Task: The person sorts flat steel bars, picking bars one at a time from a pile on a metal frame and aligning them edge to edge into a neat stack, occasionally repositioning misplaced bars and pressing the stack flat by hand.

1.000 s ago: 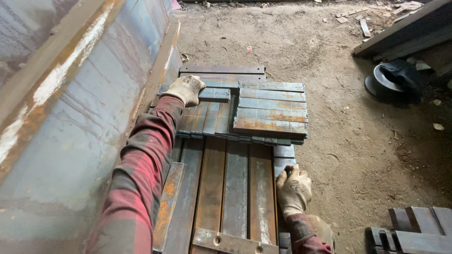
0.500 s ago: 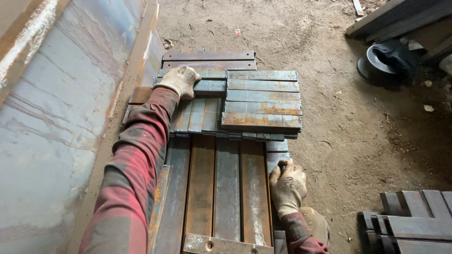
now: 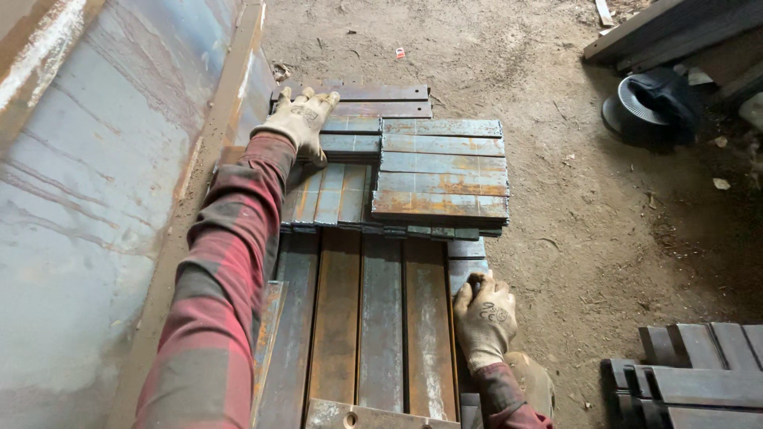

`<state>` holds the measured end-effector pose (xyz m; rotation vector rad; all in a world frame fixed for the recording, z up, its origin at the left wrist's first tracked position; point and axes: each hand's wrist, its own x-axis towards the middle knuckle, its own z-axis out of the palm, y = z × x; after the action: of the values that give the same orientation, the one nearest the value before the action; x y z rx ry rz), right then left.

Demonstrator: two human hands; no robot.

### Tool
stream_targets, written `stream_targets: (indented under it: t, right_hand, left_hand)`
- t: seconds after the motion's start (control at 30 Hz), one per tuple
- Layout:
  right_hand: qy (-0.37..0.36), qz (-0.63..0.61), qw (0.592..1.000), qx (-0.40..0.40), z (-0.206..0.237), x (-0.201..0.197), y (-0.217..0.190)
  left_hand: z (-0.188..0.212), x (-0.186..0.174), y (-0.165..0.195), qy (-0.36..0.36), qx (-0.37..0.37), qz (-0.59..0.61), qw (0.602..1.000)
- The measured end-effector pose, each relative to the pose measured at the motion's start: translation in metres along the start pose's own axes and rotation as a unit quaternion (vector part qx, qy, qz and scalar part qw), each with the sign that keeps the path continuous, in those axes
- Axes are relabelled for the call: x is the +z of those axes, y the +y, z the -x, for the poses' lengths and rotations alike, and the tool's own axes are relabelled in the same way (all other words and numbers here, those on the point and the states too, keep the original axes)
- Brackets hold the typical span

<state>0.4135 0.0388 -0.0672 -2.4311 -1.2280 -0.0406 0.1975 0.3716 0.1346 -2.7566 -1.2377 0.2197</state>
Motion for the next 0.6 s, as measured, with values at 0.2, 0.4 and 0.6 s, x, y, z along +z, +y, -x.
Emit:
stream_targets:
  t: [0.2, 0.4, 0.6]
  right_hand:
    - [-0.004, 0.014, 1.000, -0.002, 0.000, -0.003, -0.003]
    - [-0.011, 0.027, 1.000, 0.000, 0.001, -0.002, -0.003]
    - [0.050, 0.044, 0.996, -0.051, 0.005, 0.012, 0.004]
  left_hand:
    - [-0.016, -0.011, -0.007, -0.143, -0.013, 0.072, 0.987]
    - [-0.014, -0.012, -0.004, -0.121, 0.000, 0.086, 0.989]
    - [-0.007, -0.002, -0.022, -0.070, 0.046, 0.087, 0.993]
